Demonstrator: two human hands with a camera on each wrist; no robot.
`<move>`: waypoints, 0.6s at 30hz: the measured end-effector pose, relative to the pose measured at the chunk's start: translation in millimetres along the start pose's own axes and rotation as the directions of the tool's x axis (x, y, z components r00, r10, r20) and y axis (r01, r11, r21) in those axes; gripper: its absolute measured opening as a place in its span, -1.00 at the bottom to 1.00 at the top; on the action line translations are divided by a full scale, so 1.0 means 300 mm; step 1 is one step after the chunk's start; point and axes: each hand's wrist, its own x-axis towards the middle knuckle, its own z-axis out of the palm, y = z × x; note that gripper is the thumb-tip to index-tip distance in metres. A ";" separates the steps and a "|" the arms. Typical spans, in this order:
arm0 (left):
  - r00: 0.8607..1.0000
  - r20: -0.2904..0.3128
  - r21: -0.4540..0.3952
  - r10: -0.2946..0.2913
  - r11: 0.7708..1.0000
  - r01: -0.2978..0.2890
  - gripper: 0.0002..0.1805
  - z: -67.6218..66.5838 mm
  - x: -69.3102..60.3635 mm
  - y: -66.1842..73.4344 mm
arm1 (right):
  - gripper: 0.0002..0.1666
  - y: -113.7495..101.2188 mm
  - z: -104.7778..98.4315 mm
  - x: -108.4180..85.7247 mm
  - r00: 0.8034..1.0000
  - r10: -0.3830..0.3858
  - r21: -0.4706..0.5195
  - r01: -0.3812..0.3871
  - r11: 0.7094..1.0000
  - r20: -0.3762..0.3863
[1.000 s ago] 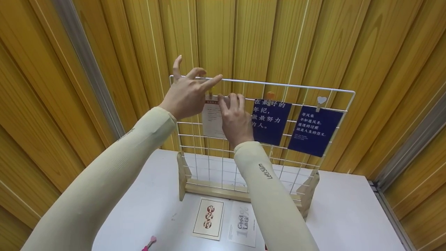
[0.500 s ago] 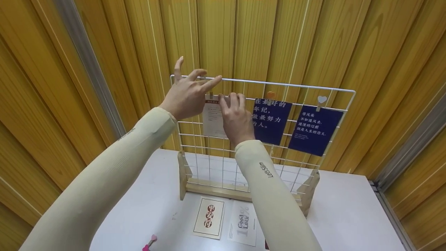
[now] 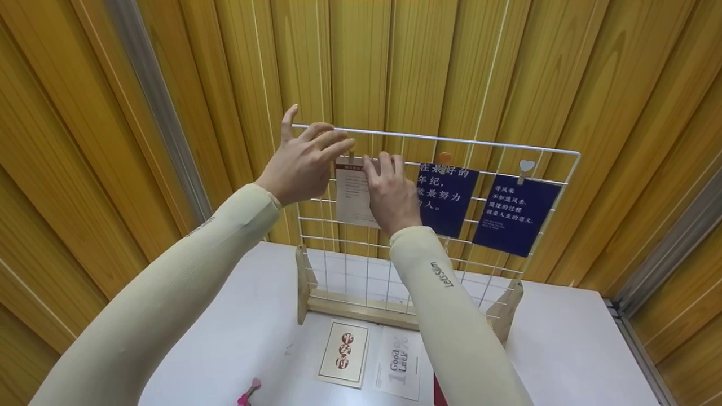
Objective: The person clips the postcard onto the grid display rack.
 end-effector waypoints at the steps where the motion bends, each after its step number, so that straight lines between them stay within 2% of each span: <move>1: 1.000 -0.008 0.003 0.001 1.000 -0.001 -0.34 0.001 -0.004 -0.002 | -0.53 0.003 -0.001 0.001 1.000 -0.002 0.004 0.002 1.000 0.002; 5: 1.000 -0.025 -0.010 -0.002 1.000 0.002 -0.37 0.003 -0.028 -0.005 | -0.46 0.013 -0.009 -0.001 1.000 -0.018 0.013 0.017 1.000 0.023; 13: 1.000 -0.009 -0.017 -0.016 1.000 0.016 -0.42 0.007 -0.077 0.002 | -0.42 0.017 -0.030 -0.010 0.998 -0.031 0.027 0.030 0.999 0.054; 18: 0.999 -0.029 -0.024 -0.016 1.000 0.015 -0.43 0.009 -0.112 0.021 | -0.35 0.021 -0.042 -0.020 0.996 -0.054 0.050 0.051 0.997 0.064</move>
